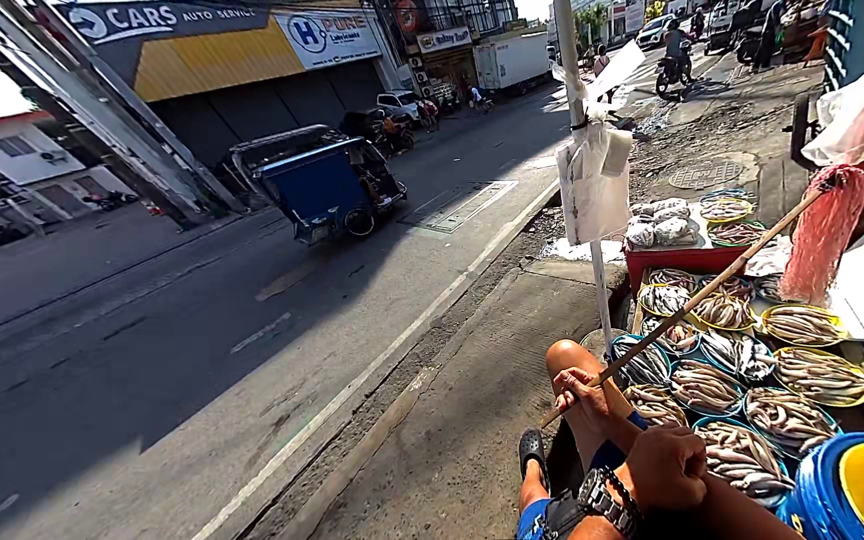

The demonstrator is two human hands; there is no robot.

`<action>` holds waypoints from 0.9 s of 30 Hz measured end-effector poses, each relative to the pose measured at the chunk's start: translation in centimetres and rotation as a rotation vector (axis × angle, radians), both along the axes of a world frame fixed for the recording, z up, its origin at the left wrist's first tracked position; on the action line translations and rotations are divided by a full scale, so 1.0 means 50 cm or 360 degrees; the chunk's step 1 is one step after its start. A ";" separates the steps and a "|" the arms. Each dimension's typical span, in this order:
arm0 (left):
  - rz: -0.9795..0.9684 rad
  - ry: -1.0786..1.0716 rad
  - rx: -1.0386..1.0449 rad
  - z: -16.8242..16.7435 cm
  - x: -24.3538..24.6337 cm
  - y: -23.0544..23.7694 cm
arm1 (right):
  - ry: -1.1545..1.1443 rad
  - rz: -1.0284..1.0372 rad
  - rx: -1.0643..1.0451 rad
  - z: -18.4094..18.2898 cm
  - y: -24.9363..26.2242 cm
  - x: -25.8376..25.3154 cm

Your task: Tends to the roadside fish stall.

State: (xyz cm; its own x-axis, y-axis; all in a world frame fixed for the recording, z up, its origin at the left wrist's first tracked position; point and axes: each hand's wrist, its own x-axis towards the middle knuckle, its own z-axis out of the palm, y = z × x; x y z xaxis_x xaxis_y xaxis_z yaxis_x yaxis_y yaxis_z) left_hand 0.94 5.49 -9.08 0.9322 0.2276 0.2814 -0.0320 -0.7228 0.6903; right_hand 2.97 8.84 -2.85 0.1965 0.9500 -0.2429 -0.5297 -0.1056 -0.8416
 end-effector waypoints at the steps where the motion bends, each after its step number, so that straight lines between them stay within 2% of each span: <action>1: 0.0001 -0.0001 -0.0006 -0.001 0.000 -0.001 | 0.0036 0.0053 0.0219 -0.079 0.031 0.005; 2: 0.0001 0.0001 -0.0011 -0.001 0.000 -0.001 | 0.0071 0.0097 0.0370 -0.132 0.053 0.009; 4: 0.0007 -0.0001 -0.0015 0.000 0.000 -0.001 | 0.0081 0.0104 0.0441 -0.155 0.062 0.008; 5: 0.0011 -0.0019 -0.0008 0.001 0.000 -0.002 | 0.0018 0.0065 0.0343 -0.128 0.049 0.003; 7: 0.0011 -0.0012 0.0002 0.000 0.000 -0.002 | -0.0136 -0.0050 -0.0228 -0.036 0.022 -0.014; 8: 0.0009 -0.0005 0.0002 -0.002 0.001 -0.001 | -0.0127 -0.0045 -0.0215 -0.042 0.024 -0.012; 9: 0.0007 0.0002 0.0000 -0.005 0.001 0.000 | -0.0044 -0.0007 0.0183 -0.108 0.041 -0.003; 10: 0.0003 0.0009 -0.0001 -0.007 0.002 0.001 | 0.0006 0.0076 0.0421 -0.153 0.060 0.007; 11: -0.0002 0.0011 -0.0004 -0.009 0.002 0.002 | 0.0030 0.0119 0.0473 -0.169 0.071 0.011; 14: 0.0002 0.0002 -0.0007 -0.009 0.002 0.001 | 0.0049 0.0117 0.0356 -0.161 0.071 0.011; 21: 0.0003 0.0024 -0.0029 -0.007 0.000 0.000 | 0.0037 0.0141 0.0377 -0.160 0.068 0.012; 27: 0.0001 -0.0009 -0.0026 -0.002 0.000 -0.001 | 0.0141 0.0078 0.0427 -0.193 0.081 0.005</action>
